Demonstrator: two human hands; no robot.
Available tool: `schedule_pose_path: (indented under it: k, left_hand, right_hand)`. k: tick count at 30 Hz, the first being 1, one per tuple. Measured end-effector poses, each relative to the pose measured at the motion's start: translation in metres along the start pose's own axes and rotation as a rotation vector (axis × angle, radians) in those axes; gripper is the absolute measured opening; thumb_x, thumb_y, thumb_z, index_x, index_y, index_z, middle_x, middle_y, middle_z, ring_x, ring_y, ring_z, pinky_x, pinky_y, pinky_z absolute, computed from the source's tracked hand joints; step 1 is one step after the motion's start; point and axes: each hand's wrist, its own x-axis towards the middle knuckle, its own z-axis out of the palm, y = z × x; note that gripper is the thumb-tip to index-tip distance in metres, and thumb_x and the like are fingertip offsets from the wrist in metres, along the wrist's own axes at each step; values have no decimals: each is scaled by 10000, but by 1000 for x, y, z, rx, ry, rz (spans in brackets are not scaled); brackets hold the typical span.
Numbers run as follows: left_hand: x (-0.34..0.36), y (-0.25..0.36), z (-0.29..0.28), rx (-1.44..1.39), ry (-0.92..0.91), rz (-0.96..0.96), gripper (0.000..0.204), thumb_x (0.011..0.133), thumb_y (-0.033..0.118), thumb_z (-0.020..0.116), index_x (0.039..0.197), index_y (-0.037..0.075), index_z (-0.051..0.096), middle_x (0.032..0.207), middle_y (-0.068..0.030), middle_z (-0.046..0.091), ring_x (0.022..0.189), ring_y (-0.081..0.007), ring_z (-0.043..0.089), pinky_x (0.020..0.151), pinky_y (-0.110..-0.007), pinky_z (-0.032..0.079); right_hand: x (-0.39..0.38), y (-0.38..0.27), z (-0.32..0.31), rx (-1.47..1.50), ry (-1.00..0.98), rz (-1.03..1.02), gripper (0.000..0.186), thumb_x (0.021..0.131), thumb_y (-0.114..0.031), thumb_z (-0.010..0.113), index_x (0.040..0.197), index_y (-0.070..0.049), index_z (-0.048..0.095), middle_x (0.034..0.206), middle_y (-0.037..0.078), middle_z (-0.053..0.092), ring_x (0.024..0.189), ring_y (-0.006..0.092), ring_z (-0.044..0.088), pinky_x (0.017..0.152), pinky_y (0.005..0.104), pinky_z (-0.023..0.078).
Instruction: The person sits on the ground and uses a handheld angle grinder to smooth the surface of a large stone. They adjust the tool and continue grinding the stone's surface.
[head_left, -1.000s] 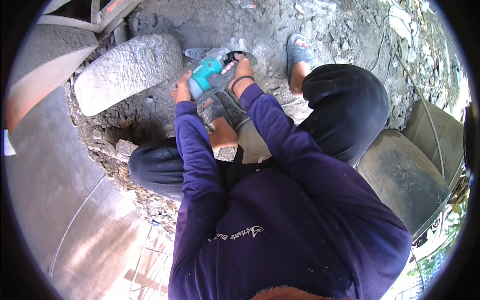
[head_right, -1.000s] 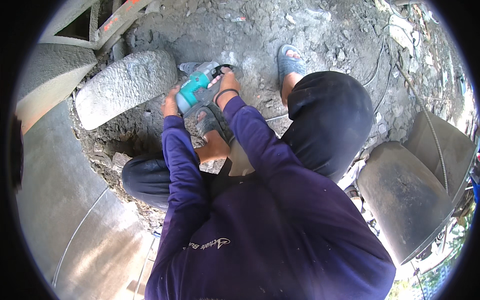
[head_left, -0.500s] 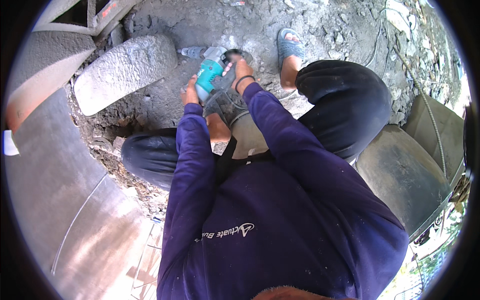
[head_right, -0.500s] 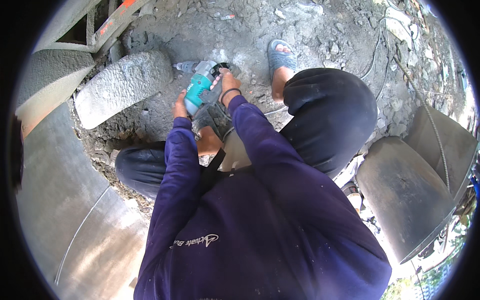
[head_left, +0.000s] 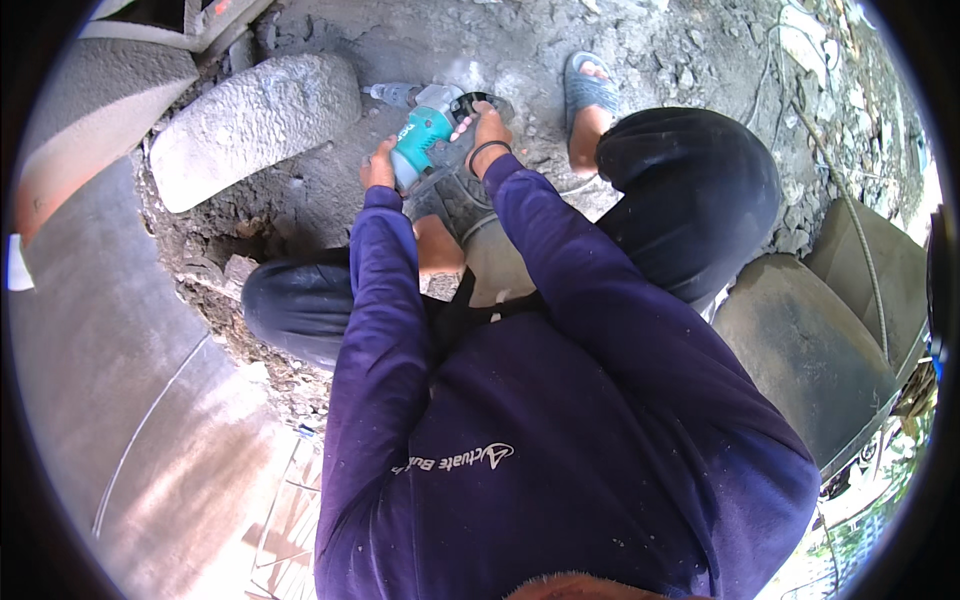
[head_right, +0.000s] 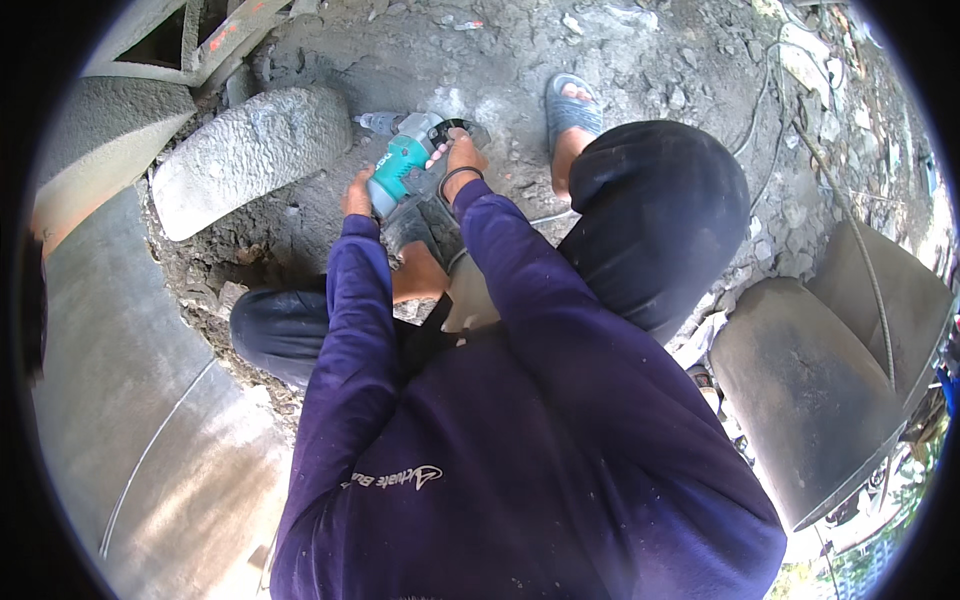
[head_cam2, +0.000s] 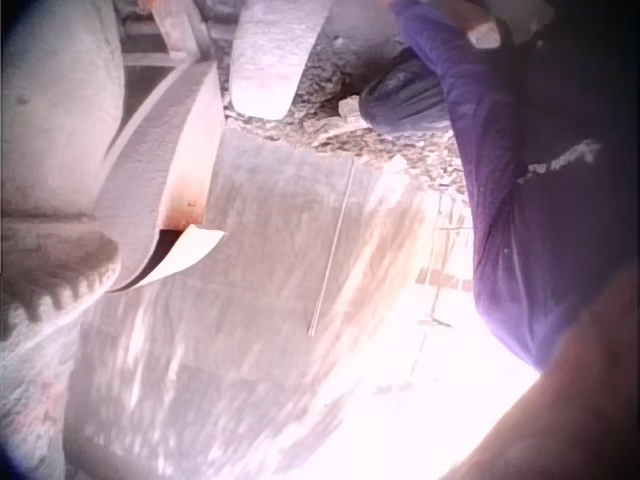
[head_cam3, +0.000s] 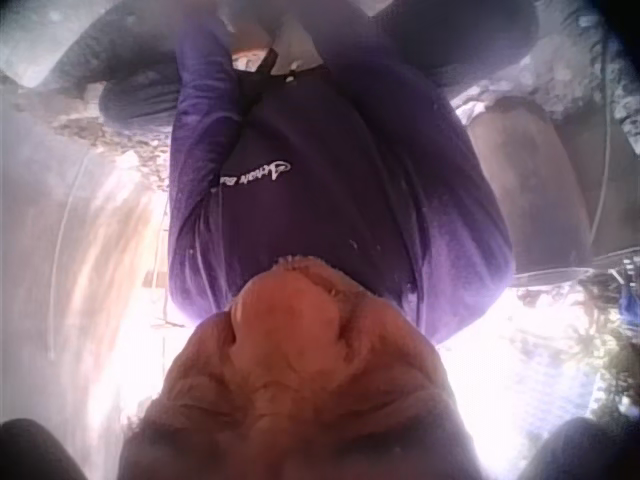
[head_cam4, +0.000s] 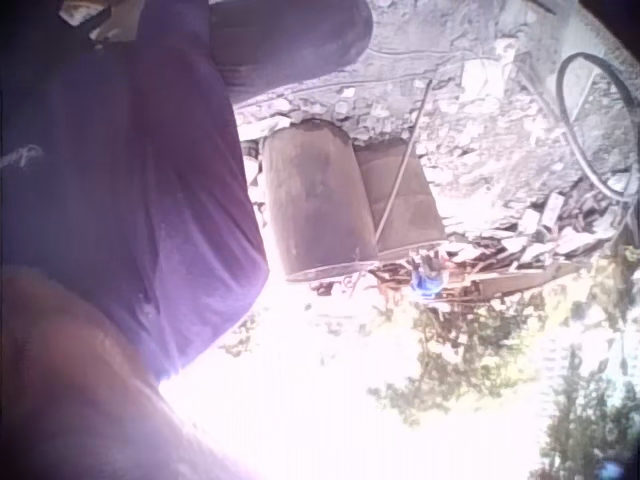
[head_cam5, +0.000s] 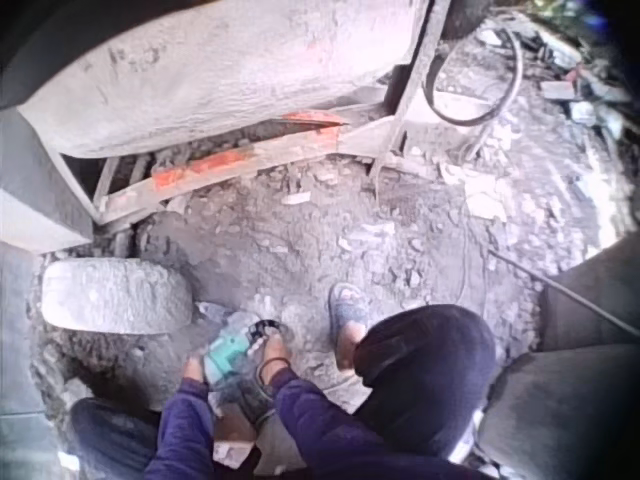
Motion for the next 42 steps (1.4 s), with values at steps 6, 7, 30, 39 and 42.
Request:
schedule_pose_path:
  k: [6,7,30,39,42]
  left_hand:
    - [14,-69,-30,-53,4,181,609,770,362,765,1109,-141,720,1093,-246,733,887,-285,715,857,-423,557]
    - [-25,-83,-6,-27,119,102,611,777,377,756,1115,-132,722,1074,-239,735,877,-293,712,847,-425,555]
    - [-40,-23,7,-830,-121,79,439,925,396,597,1180,40,629,1113,-121,689,1006,-293,690,903,-467,553]
    - [-9,-43,-10,-860,-124,-63,556,914,506,444,1216,87,651,1110,-120,718,930,-342,708,728,-549,579]
    - [-17,-30,4,-935,-186,-56,479,943,465,494,1173,72,640,1074,-110,710,926,-317,715,787,-504,591]
  right_hand:
    - [-29,-9,-28,-132,-160,-44,194,911,-223,647,869,-42,592,596,91,522,450,263,527,426,442,491]
    - [-27,-23,-50,-138,-106,-61,198,911,-216,654,863,-35,589,603,99,530,456,268,533,430,445,496]
    - [-82,-1,79,-545,-414,-310,227,871,-167,743,759,-2,634,642,76,609,476,191,575,433,360,481]
    - [-79,35,104,-844,-351,-503,218,802,-178,717,732,26,689,682,153,703,545,234,694,504,379,550]
    - [-84,22,121,-952,-380,-525,229,801,-175,717,744,46,694,683,160,703,544,234,693,502,379,550]
